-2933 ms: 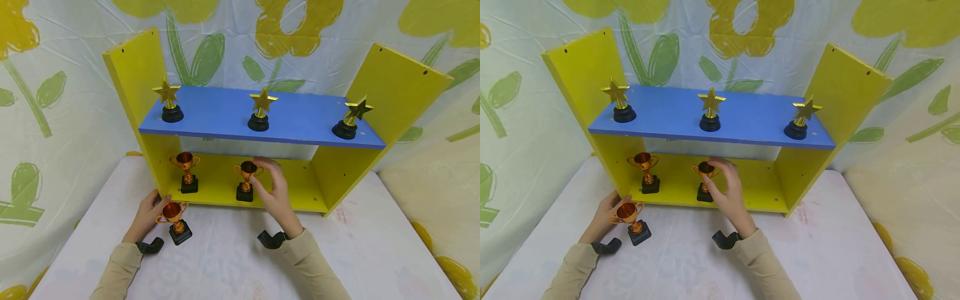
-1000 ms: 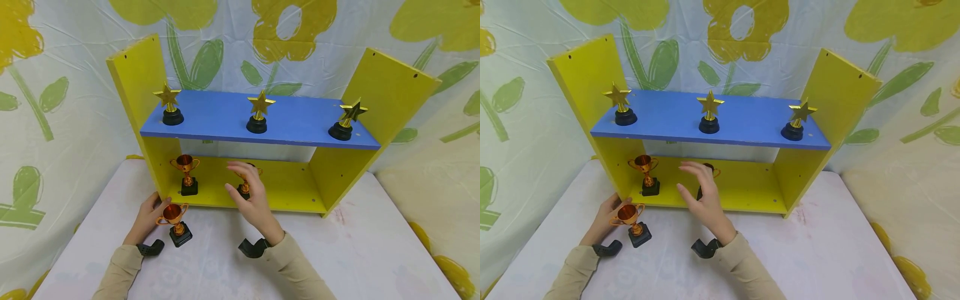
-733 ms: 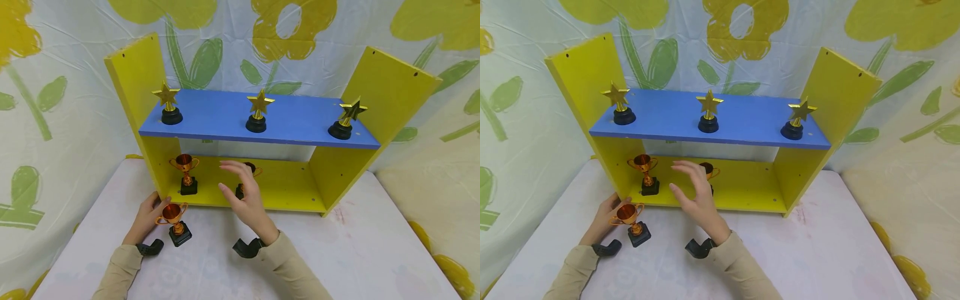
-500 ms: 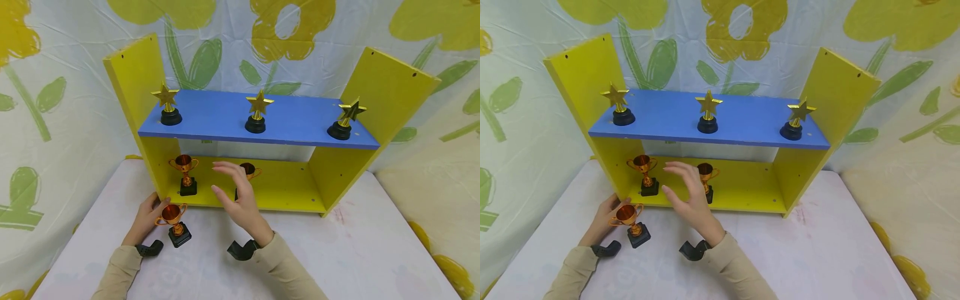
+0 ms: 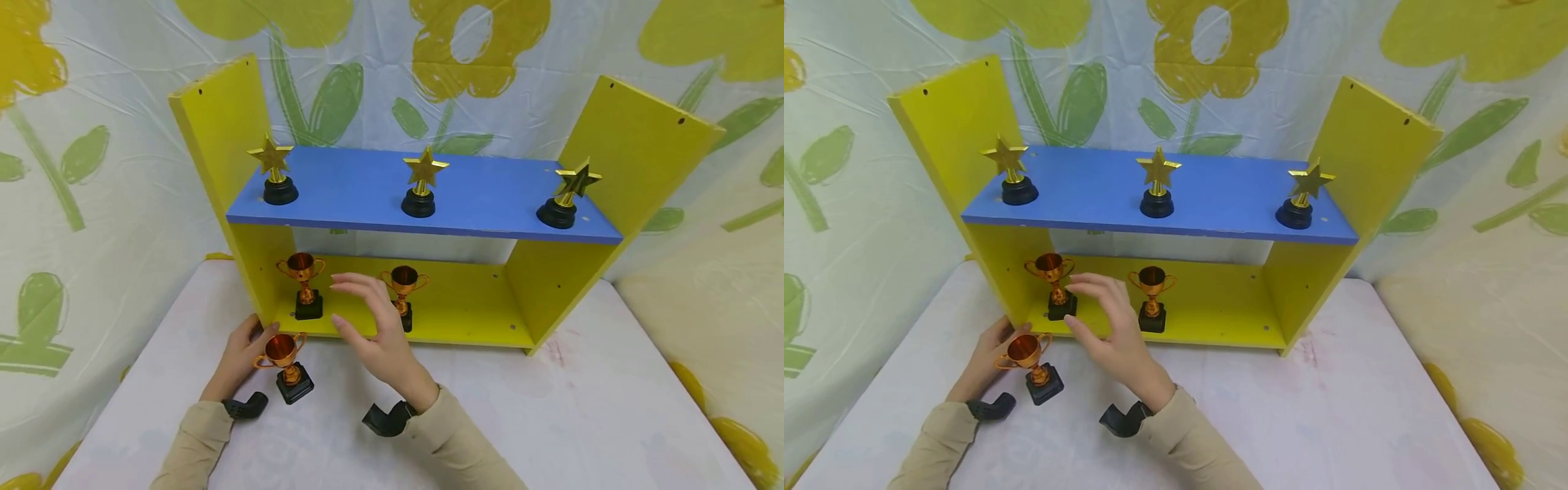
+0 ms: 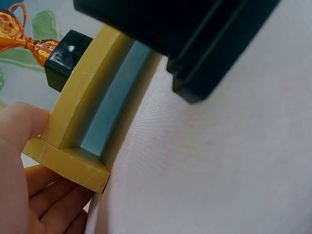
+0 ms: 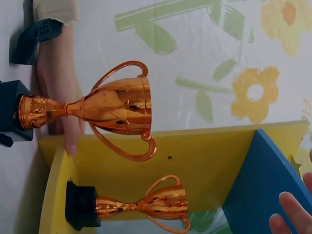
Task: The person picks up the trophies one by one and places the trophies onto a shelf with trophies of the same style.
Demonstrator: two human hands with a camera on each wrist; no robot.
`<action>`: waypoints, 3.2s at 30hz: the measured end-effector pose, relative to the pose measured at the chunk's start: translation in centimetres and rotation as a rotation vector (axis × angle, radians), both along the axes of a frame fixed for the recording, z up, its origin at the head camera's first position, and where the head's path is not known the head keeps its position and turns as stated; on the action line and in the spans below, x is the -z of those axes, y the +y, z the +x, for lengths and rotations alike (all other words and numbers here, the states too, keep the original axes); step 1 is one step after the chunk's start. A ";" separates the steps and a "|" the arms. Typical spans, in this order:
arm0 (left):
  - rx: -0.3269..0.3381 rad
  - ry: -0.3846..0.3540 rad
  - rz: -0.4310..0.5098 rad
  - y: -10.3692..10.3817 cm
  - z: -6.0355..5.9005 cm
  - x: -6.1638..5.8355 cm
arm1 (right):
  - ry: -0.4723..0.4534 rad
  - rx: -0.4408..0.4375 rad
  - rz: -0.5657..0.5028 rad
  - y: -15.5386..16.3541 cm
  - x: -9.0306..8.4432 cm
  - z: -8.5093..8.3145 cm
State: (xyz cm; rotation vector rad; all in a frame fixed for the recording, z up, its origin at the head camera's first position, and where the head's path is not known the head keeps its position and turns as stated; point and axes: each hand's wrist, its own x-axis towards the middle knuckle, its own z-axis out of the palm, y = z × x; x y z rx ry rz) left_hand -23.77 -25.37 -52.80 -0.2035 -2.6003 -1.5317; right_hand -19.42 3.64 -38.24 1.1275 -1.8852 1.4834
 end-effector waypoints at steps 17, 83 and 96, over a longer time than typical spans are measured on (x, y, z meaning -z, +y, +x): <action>0.000 -0.002 -0.012 -0.1 -0.1 0.2 | -0.046 -0.074 0.066 -1.3 1.1 1.1; -0.026 -0.008 -0.020 0.0 0.0 0.2 | -0.189 -0.179 0.294 -3.6 3.9 1.8; -0.023 -0.021 -0.023 0.0 0.0 0.2 | -0.191 -0.144 0.380 -3.6 4.0 2.0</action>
